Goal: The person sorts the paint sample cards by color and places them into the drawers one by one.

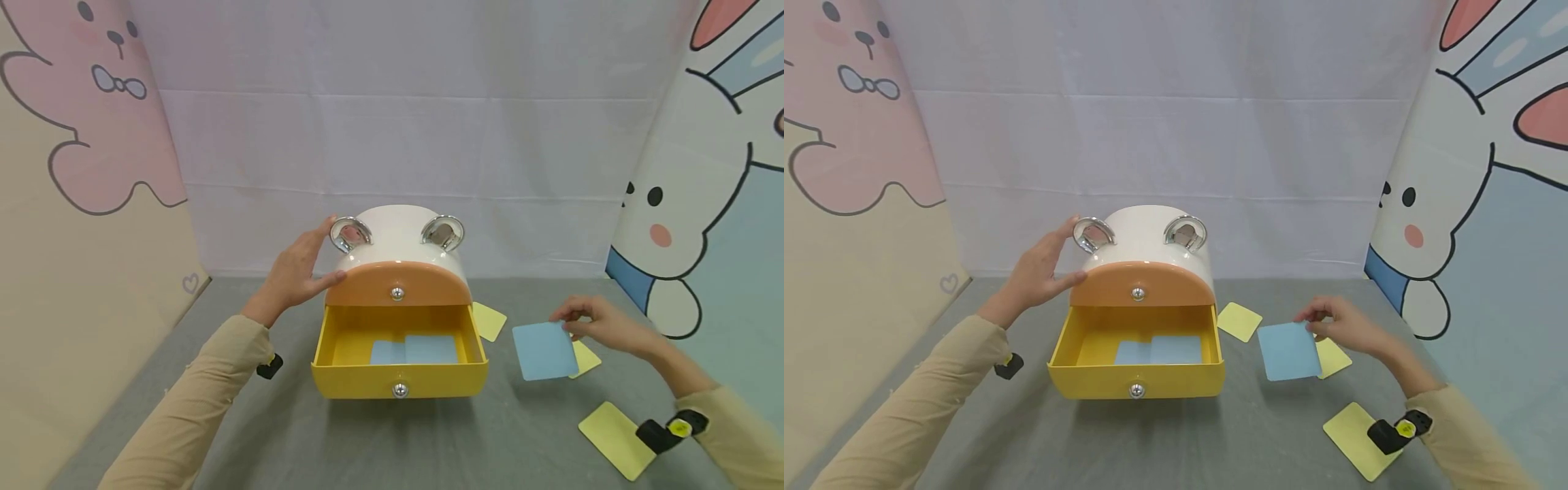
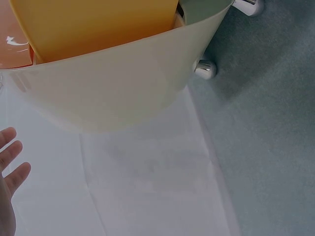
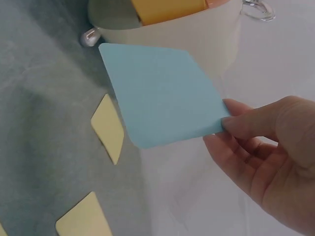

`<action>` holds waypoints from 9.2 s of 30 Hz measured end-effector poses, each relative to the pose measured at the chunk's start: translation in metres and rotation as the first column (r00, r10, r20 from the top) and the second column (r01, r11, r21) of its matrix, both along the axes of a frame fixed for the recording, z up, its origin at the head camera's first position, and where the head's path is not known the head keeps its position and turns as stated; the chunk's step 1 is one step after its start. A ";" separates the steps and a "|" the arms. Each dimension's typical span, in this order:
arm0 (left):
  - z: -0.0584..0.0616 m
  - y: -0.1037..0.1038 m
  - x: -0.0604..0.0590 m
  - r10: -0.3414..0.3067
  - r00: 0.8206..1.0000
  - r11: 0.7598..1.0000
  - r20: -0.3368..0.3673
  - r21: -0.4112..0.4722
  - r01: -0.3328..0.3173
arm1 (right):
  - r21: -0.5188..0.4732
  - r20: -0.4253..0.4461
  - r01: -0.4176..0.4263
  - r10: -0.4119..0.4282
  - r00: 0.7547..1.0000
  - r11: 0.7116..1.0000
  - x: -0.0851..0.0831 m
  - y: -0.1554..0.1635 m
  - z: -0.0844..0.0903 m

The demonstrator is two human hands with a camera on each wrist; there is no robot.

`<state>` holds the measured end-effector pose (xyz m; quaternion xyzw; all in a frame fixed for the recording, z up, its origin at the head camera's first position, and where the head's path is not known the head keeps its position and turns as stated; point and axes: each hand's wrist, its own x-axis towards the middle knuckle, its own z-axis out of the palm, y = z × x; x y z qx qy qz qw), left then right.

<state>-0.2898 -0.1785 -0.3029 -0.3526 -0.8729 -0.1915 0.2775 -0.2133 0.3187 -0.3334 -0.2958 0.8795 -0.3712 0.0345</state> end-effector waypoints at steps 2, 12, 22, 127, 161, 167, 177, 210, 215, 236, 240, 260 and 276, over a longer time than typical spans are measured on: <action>0.000 0.000 0.000 0.000 1.000 1.000 -0.003 -0.002 0.000 | -0.004 -0.028 0.019 -0.019 0.999 1.000 0.000 -0.005 0.011; -0.001 -0.002 -0.001 -0.001 1.000 1.000 0.000 -0.001 0.001 | -0.085 -0.158 0.029 -0.042 0.987 0.996 0.004 -0.042 0.060; -0.001 -0.002 -0.001 -0.002 1.000 1.000 -0.002 -0.004 0.002 | -0.165 -0.156 -0.032 0.006 0.988 0.986 0.006 -0.112 0.080; -0.001 -0.001 -0.003 -0.007 1.000 1.000 0.002 -0.009 0.007 | -0.326 -0.660 0.075 -0.283 0.696 0.943 0.090 -0.235 -0.071; -0.001 -0.002 -0.003 -0.003 1.000 1.000 0.016 -0.010 0.003 | -0.328 -0.698 0.097 -0.310 0.645 0.940 0.048 -0.243 -0.076; 0.000 -0.001 -0.001 0.008 0.999 1.000 0.040 -0.015 -0.007 | -0.320 -0.677 0.118 -0.314 0.666 0.940 0.038 -0.242 -0.078; 0.001 -0.001 -0.002 0.018 0.999 1.000 0.043 -0.024 -0.017 | -0.327 -0.696 0.131 -0.332 0.637 0.936 0.020 -0.244 -0.078; 0.000 0.001 -0.003 -0.005 1.000 1.000 0.014 -0.002 0.005 | -0.390 -0.563 0.190 -0.396 0.725 0.901 -0.001 -0.245 -0.076; 0.000 0.000 -0.004 -0.005 1.000 1.000 0.011 0.001 0.005 | -0.468 -0.331 0.265 -0.445 0.832 0.843 0.013 -0.245 -0.079; -0.001 0.003 -0.006 -0.011 1.000 1.000 0.015 0.004 0.011 | -0.560 0.457 0.669 -0.491 0.742 0.489 0.028 -0.280 -0.121; -0.002 0.004 -0.007 -0.013 1.000 1.000 0.015 0.012 0.013 | -0.586 0.564 0.726 -0.462 0.685 0.361 0.027 -0.289 -0.119; -0.003 0.002 -0.007 -0.010 1.000 1.000 0.016 0.018 0.010 | -0.634 0.539 0.708 -0.479 0.693 0.310 0.029 -0.292 -0.128; -0.003 0.002 -0.007 -0.017 1.000 1.000 0.008 0.020 0.017 | -0.590 0.593 0.717 -0.403 0.697 0.372 0.064 -0.285 -0.126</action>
